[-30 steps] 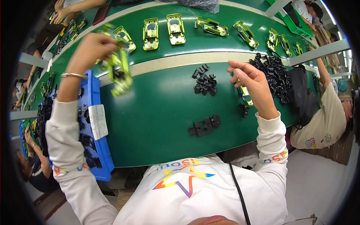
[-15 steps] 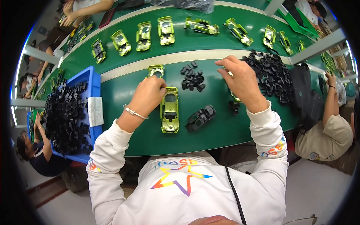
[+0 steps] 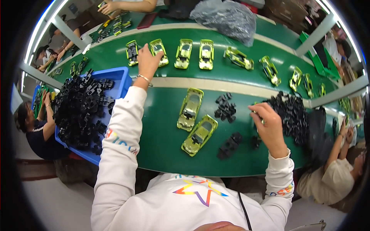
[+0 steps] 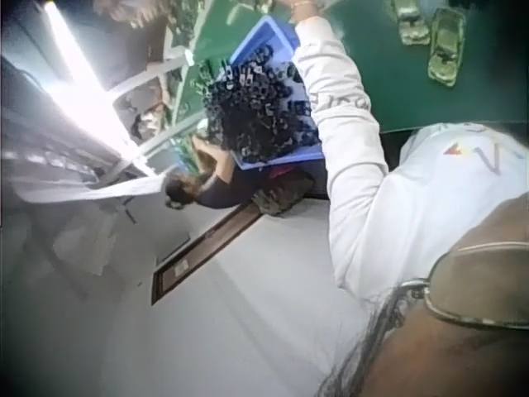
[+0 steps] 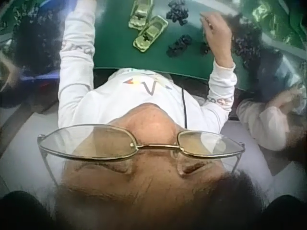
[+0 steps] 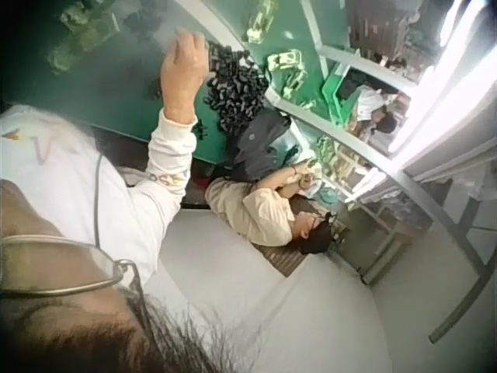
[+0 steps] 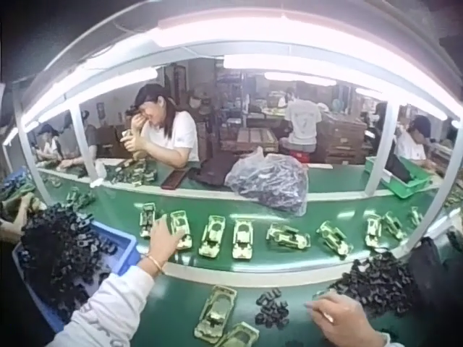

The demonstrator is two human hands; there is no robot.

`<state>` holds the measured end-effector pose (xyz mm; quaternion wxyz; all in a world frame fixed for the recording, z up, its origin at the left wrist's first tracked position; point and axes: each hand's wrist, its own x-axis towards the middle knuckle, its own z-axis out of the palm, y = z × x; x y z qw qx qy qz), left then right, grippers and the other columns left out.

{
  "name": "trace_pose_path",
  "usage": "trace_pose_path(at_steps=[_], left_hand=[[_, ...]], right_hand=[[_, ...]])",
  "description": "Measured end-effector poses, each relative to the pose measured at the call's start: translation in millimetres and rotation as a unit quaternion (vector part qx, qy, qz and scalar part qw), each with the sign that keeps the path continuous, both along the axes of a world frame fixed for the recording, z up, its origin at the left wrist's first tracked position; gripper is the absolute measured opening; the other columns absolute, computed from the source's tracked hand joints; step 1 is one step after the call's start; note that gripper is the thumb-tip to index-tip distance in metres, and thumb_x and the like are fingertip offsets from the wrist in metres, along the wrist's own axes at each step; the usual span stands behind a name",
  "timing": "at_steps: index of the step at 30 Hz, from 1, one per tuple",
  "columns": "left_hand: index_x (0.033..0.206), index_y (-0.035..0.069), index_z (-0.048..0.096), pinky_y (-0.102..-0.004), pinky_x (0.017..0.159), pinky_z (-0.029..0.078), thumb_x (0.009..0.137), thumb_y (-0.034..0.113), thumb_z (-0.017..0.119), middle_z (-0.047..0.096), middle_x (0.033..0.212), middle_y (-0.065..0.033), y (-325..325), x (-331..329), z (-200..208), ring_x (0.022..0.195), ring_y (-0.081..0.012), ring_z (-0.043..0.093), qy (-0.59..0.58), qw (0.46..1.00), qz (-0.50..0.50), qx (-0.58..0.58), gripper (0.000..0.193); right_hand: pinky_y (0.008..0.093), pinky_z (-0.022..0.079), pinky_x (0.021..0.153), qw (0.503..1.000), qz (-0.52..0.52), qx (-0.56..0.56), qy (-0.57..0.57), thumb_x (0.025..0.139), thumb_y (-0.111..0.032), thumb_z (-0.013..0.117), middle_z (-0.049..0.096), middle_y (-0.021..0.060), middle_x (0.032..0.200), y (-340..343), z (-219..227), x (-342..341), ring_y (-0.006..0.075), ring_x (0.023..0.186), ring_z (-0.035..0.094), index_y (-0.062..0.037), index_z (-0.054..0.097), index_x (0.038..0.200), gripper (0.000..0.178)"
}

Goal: The person assembles toy cars by hand, fitting black plastic interior parts into toy car bodies and placing the assembled cars onto the conveyor belt.

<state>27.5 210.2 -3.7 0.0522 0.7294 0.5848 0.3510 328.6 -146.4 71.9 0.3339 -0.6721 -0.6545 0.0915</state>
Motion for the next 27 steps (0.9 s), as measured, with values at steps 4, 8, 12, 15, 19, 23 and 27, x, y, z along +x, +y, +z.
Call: trace_pose_path(at_steps=[4, 8, 12, 15, 19, 23, 27], left_hand=[[0.138, -0.003, 0.049, -0.0481, 0.106, 0.041, 0.075, 0.048, 0.078, 0.053, 0.134, -0.0278, 35.0, -2.0, -19.7, 0.123, -0.0445, 0.052, 0.002, 0.997, 0.079, -0.02, 0.086], [0.13, 0.008, 0.061, -0.0518, 0.102, 0.041, 0.078, 0.049, 0.073, 0.063, 0.128, -0.016, 28.9, 6.6, -10.8, 0.116, -0.0384, 0.059, 0.039, 0.987, 0.108, -0.113, 0.067], [0.102, 0.007, 0.073, -0.0461, 0.091, 0.045, 0.079, 0.035, 0.068, 0.072, 0.104, -0.0143, 33.3, 8.0, -16.2, 0.1, -0.0354, 0.065, 0.103, 0.988, 0.104, -0.05, 0.036], [0.091, 0.009, 0.076, -0.0458, 0.088, 0.045, 0.081, 0.027, 0.064, 0.073, 0.094, -0.0131, 41.0, 9.0, -19.7, 0.091, -0.0346, 0.067, 0.109, 0.987, 0.113, -0.039, 0.024], [0.093, 0.01, 0.076, -0.0442, 0.087, 0.044, 0.083, 0.026, 0.064, 0.073, 0.096, -0.0123, 41.6, 10.7, -24.5, 0.09, -0.0342, 0.068, 0.117, 0.987, 0.106, -0.018, 0.023], [0.099, 0.007, 0.074, -0.0462, 0.082, 0.049, 0.087, 0.027, 0.064, 0.072, 0.094, -0.0139, 29.5, 16.9, -15.9, 0.093, -0.035, 0.068, 0.022, 0.997, 0.074, -0.003, 0.026], [0.103, 0.001, 0.069, -0.044, 0.078, 0.053, 0.088, 0.027, 0.064, 0.071, 0.094, -0.0179, 14.4, 7.0, -0.4, 0.09, -0.0358, 0.069, -0.141, 0.989, 0.048, -0.008, 0.031]], right_hand=[[0.0392, 0.052, 0.073, 0.999, 0.053, -0.001, -0.01, 0.087, -0.006, 0.069, 0.067, 0.0083, 0.098, 47.9, -9.6, -16.9, 0.0323, 0.084, 0.066, -0.0067, 0.07, 0.103, 0.016], [0.0412, 0.052, 0.073, 0.994, 0.11, 0.0, -0.016, 0.088, -0.01, 0.067, 0.067, 0.0073, 0.098, 92.2, -10.0, -29.3, 0.0321, 0.085, 0.066, -0.0072, 0.07, 0.102, 0.014], [0.0414, 0.052, 0.072, 0.99, 0.143, -0.017, -0.003, 0.089, -0.01, 0.067, 0.066, 0.0074, 0.097, 119.7, -13.3, -46.0, 0.0323, 0.084, 0.065, -0.0074, 0.07, 0.102, 0.013], [0.0413, 0.052, 0.072, 0.987, 0.158, -0.021, -0.005, 0.089, -0.011, 0.067, 0.066, 0.0077, 0.097, 125.3, -14.8, -51.6, 0.033, 0.085, 0.065, -0.0077, 0.07, 0.102, 0.014], [0.0416, 0.052, 0.072, 0.989, 0.144, -0.04, 0.013, 0.089, -0.011, 0.067, 0.066, 0.009, 0.094, 125.5, -14.2, -47.7, 0.0336, 0.082, 0.065, -0.0066, 0.071, 0.1, 0.012], [0.0401, 0.051, 0.067, 0.99, 0.133, -0.014, 0.038, 0.09, -0.01, 0.067, 0.066, 0.0117, 0.091, 144.2, -18.6, -40.1, 0.0325, 0.075, 0.064, -0.0049, 0.072, 0.098, 0.011], [0.0393, 0.049, 0.065, 0.985, 0.152, -0.022, 0.076, 0.09, -0.01, 0.068, 0.065, 0.013, 0.09, 168.5, -9.4, -58.1, 0.0308, 0.072, 0.063, -0.0041, 0.072, 0.099, 0.012]])
